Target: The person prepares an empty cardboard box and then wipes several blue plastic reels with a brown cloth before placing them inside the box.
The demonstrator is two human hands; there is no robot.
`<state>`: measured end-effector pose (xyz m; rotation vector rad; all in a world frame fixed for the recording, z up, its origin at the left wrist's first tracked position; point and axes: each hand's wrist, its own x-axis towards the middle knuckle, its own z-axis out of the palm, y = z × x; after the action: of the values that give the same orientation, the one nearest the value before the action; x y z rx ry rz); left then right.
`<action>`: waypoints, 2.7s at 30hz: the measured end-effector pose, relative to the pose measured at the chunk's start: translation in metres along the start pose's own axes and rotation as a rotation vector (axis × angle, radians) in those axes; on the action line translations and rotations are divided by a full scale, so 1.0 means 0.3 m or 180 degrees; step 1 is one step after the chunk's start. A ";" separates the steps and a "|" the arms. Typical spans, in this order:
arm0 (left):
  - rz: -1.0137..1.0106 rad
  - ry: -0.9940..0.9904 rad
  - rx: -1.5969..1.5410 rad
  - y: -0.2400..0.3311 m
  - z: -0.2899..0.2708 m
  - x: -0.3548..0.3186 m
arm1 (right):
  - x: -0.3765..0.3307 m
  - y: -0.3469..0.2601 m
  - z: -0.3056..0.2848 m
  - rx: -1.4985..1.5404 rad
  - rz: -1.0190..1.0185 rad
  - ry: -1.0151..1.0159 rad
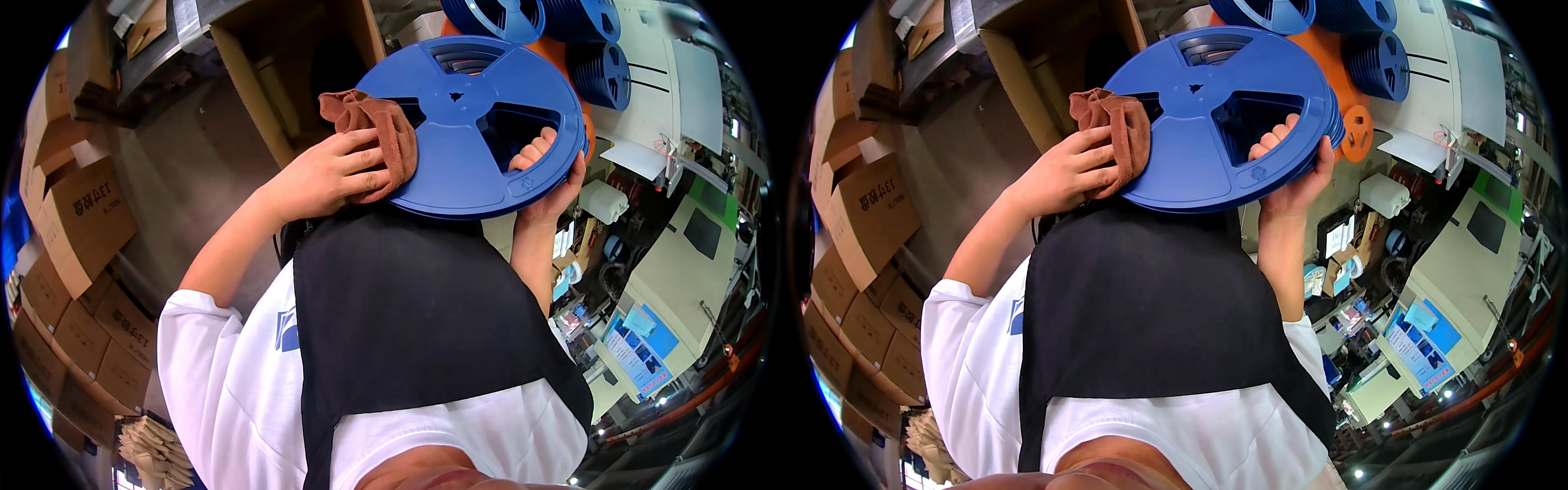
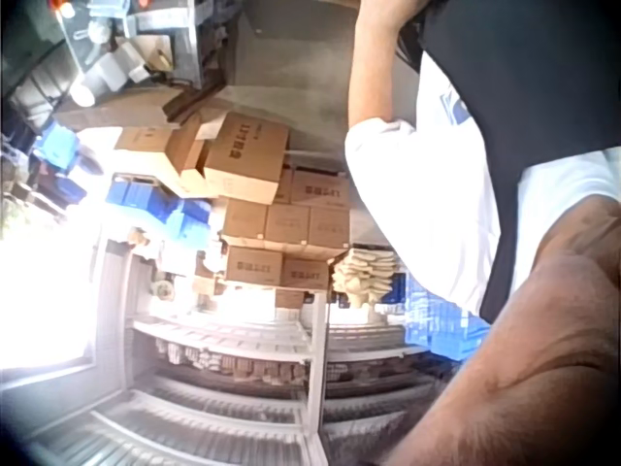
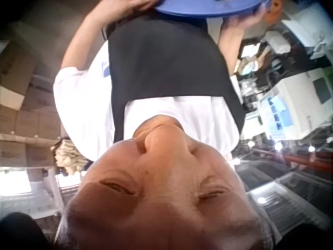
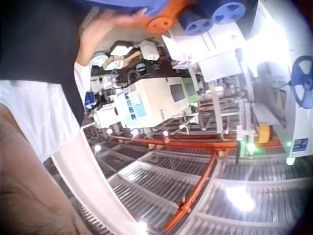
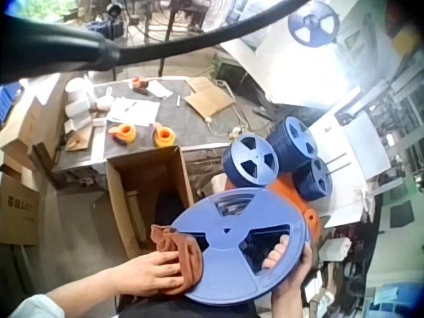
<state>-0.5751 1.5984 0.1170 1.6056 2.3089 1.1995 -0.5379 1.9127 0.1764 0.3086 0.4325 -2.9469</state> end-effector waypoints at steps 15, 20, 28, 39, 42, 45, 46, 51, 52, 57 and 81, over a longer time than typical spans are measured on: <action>-0.1173 0.0467 -0.1097 0.104 0.027 0.112 | -0.014 0.019 -0.008 -0.0059 -0.0206 0.0342; -0.1504 0.0306 -0.1279 0.122 0.025 0.118 | -0.022 0.034 0.000 -0.0181 -0.0275 0.0470; -0.1453 0.0222 -0.1539 0.114 0.044 0.090 | -0.043 0.025 -0.037 -0.0086 -0.0186 0.0217; -0.0274 -0.0088 0.0576 0.030 -0.029 0.018 | -0.080 0.009 -0.104 0.0186 0.0007 -0.0906; -0.0017 -0.0298 0.1173 0.021 -0.009 0.018 | -0.076 -0.006 -0.134 0.0031 0.0080 -0.1051; 0.0131 -0.0373 0.1474 0.028 -0.024 0.017 | -0.071 -0.010 -0.146 0.0026 0.0108 -0.1145; 0.0124 -0.0406 0.1432 0.031 -0.031 0.018 | -0.067 -0.014 -0.149 0.0016 0.0134 -0.1185; 0.0226 -0.0071 0.1607 0.054 -0.070 0.033 | -0.048 -0.018 -0.193 0.0115 0.0166 -0.1232; 0.0257 -0.0084 0.1756 0.061 -0.080 0.035 | -0.044 -0.017 -0.197 0.0166 0.0198 -0.1261; 0.0343 0.0002 0.1983 0.081 -0.091 0.026 | -0.049 -0.010 -0.204 0.0165 0.0191 -0.1181; -0.1103 0.0822 -0.0137 0.035 -0.024 -0.109 | -0.015 0.061 -0.122 -0.1353 -0.0433 0.0591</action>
<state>-0.5559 1.5690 0.1172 1.0265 2.5514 1.4207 -0.5238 1.9069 0.1381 0.5135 1.1217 -2.8594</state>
